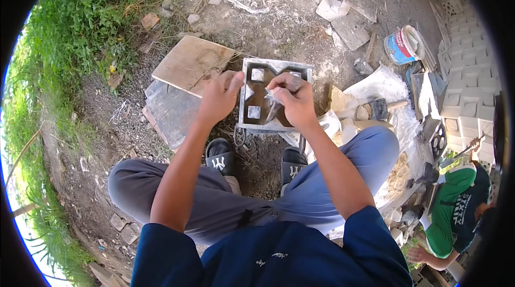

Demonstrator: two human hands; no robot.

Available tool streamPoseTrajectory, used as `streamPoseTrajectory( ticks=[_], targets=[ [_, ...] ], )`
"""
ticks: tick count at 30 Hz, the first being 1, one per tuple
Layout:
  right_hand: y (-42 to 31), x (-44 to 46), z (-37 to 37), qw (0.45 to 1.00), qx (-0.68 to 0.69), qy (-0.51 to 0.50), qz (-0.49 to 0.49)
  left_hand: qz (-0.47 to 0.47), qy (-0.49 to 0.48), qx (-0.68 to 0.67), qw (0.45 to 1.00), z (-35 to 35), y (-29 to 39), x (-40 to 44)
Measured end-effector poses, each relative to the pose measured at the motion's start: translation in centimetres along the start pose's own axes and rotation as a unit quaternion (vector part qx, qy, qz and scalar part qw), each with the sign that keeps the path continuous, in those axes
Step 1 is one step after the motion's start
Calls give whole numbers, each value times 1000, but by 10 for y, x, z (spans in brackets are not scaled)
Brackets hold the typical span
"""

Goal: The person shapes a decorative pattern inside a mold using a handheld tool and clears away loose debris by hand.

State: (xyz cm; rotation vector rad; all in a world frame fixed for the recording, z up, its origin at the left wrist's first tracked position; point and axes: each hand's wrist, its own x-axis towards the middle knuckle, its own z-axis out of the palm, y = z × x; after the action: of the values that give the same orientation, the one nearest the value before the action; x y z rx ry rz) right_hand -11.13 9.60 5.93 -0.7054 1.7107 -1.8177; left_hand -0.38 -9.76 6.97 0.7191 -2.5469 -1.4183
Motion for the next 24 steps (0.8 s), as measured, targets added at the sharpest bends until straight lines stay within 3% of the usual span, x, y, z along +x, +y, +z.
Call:
streamPoseTrajectory(
  ticks=[2, 4, 5, 6, 8, 9, 11, 15, 17, 20, 22, 24],
  targets=[
    [-26, -4, -2, 998, 46, 35, 10, -21, -43, 12, 999, 6, 1, -3],
    [-34, -6, -7, 981, 169, 88, -30, 160, -2, 115, 980, 26, -29, -2],
    [-36, -11, -14, 982, 165, 89, -26, 148, -64, 129, 978, 31, -43, -1],
    [-38, -18, -21, 987, 134, 82, -18, 147, -67, 124, 979, 37, -49, -4],
    [-44, -27, -20, 992, 103, 76, -12, 174, -101, 241, 949, 46, -57, -13],
    [-49, -32, -17, 993, 75, 89, -30, 138, -164, 244, 946, 48, -60, -14],
    [-48, -39, -22, 996, 7, 83, -18, 145, -172, 288, 931, 53, -67, -22],
    [-40, -42, -23, 992, 40, 109, -52, 176, -168, 350, 904, 62, -69, -28],
    [-42, -42, -28, 994, 24, 13, -102, 183, -158, 345, 907, 67, -70, -27],
    [-36, -35, -25, 992, -5, -34, -122, 199, -135, 328, 914, 71, -68, -24],
    [-30, -38, -21, 994, 6, -1, -107, 234, -118, 304, 916, 74, -65, -19],
    [-28, -37, -24, 985, 10, -94, -145, 242, -109, 283, 922, 80, -65, -15]
  ],
)
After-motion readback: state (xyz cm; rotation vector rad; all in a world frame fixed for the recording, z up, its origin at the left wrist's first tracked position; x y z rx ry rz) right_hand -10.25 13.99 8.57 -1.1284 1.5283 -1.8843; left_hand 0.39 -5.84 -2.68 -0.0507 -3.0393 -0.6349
